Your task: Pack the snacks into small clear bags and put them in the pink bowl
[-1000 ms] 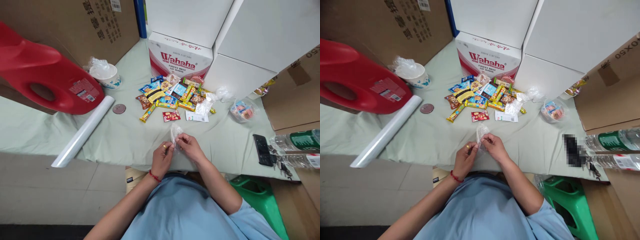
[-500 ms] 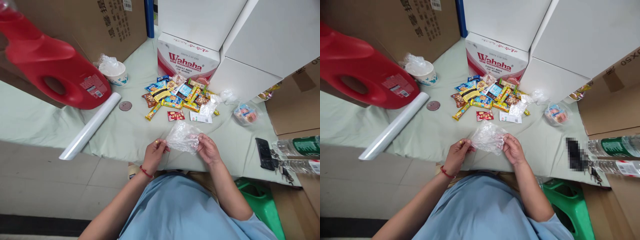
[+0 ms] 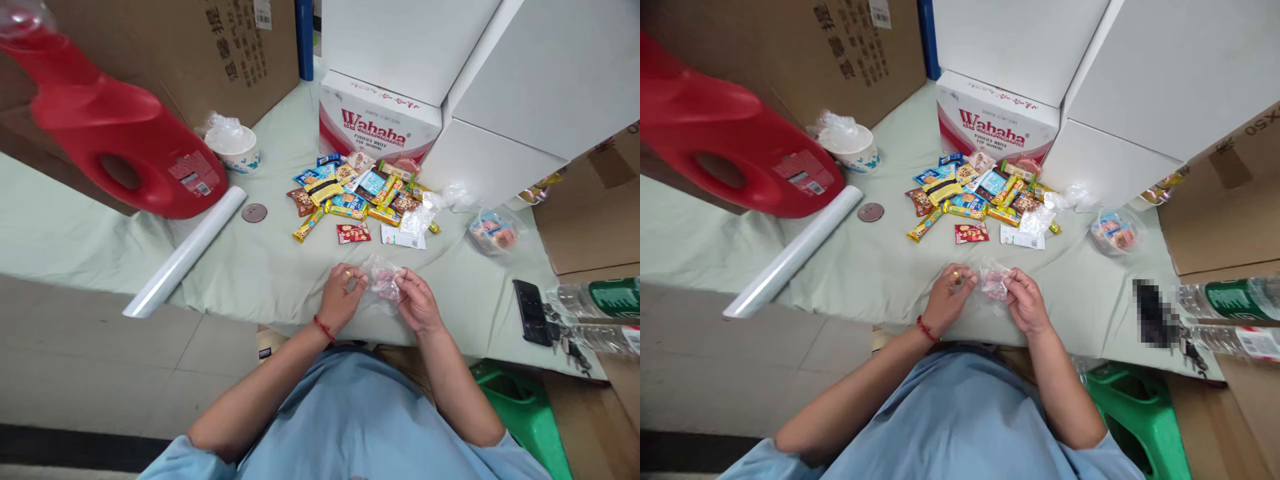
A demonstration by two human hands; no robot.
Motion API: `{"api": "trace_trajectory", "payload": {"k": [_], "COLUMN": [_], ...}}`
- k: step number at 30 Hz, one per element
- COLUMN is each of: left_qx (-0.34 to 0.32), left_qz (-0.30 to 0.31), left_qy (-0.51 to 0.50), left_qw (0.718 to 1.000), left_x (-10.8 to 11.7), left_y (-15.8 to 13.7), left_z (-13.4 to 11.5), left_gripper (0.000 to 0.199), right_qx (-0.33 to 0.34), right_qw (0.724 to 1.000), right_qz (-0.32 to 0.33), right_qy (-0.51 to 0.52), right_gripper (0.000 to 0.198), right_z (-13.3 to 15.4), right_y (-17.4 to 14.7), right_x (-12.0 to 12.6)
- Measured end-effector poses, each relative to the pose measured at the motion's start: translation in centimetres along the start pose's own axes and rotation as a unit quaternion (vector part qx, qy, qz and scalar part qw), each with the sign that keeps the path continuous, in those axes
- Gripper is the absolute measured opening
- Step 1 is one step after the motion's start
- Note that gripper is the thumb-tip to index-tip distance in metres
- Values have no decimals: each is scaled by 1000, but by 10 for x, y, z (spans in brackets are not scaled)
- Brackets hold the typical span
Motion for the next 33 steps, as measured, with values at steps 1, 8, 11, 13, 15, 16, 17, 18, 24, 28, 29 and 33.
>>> {"api": "trace_trajectory", "payload": {"k": [1, 8, 11, 13, 15, 16, 17, 18, 24, 28, 29, 33], "left_qx": [19, 153, 187, 190, 170, 152, 132, 115, 128, 117, 108, 133], "left_qz": [-5, -75, -100, -107, -114, -117, -119, -119, -100, -38, -16, -9], "left_qy": [-43, -368, -412, -413, -404, -395, -384, -374, -393, -356, -322, -182], "left_qw": [999, 914, 886, 884, 892, 899, 906, 913, 905, 926, 940, 974], "left_x": [0, 4, 6, 10, 16, 20, 23, 24, 15, 17, 17, 22], "left_y": [3, -3, -7, -7, -7, -7, -6, -7, -12, -12, -12, -12], "left_z": [5, 36, 43, 44, 40, 36, 32, 28, 25, 22, 20, 29], "left_gripper": [17, 32, 37, 37, 38, 38, 38, 37, 23, 26, 33, 30], "right_qx": [11, 33, 22, 14, 4, 2, 2, 3, 17, 19, 19, 17], "right_qw": [1000, 995, 996, 996, 996, 996, 997, 997, 985, 993, 994, 992], "right_qz": [-18, -55, -15, 14, 33, 37, 40, 43, 42, -17, -33, -92], "right_qy": [-9, -72, -89, -92, -83, -76, -71, -71, -167, -116, -103, -84], "right_gripper": [33, 36, 36, 37, 38, 41, 44, 49, 38, 38, 38, 41], "right_z": [5, 16, 9, 6, 4, 4, 5, 6, 10, 13, 13, 13], "right_y": [-2, -13, -12, -11, -10, -9, -7, -5, 13, 19, 18, 10], "right_x": [6, 35, 27, 21, 19, 18, 18, 16, -1, 14, 20, 45]}}
Point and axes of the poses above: each hand's wrist, its own y-axis towards the middle knuckle, its own x-axis out of the back of the hand, z = x × y, the point moved 10 cm from there along y, towards the middle knuckle, and after that the axes turned 8 degrees about z, right-handed, at the moved point
